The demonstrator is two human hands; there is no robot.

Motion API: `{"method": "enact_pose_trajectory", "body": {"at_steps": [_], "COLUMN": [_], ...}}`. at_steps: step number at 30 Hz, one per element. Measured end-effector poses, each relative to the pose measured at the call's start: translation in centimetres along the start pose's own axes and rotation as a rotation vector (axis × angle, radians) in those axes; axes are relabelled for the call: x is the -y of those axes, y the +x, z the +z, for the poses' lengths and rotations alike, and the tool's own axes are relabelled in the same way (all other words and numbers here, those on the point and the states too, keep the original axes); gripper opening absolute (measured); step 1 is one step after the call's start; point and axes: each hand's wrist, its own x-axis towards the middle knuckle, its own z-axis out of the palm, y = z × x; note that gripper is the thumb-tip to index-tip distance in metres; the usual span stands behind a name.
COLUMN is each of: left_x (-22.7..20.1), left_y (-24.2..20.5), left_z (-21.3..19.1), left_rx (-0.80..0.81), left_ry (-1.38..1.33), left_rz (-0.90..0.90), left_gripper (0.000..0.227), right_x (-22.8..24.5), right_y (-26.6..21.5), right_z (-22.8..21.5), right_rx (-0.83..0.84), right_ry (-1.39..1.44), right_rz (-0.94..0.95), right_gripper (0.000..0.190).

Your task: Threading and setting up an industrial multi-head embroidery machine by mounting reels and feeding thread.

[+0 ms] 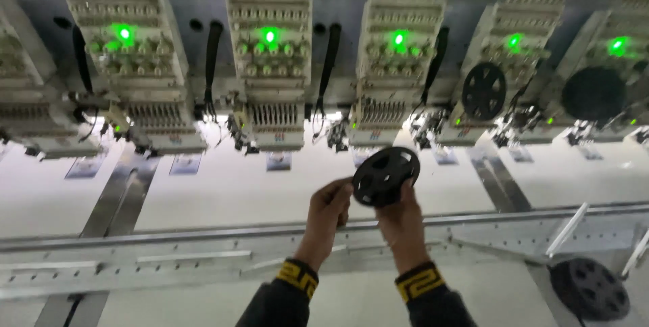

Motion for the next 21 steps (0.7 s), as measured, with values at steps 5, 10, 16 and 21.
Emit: {"method": "enact_pose_trajectory", "body": {"at_steps": [5, 10, 16, 21], "left_x": [-0.3, 0.0, -2.3, -6.0], "left_y": [0.1, 1.1, 3.3, 4.0], "left_z": [1.1, 0.2, -1.7, -1.4], "left_rx": [-0.054, -0.113, -0.021, 0.218], "left_ry": [-0.008, 0.031, 0.343, 0.700], "left_rz": [0.019, 0.090, 0.279, 0.412], "left_gripper": [0.033, 0.033, 0.026, 0.020], "right_x": [-1.2, -0.8, 3.1, 4.7], "right_y": [-3.7, -4.8, -2.5, -2.6], "right_z": [4.9, 5.5, 4.3, 6.9], "right_rx": [-0.030, -0.040, 0.086, 0.514], "right_ry": [-0.035, -0.291, -1.070, -1.644], "right_rz": [0.008, -0.021, -0.414, -0.617], "right_gripper": [0.013, 0.015, 0.064, 0.037]}}
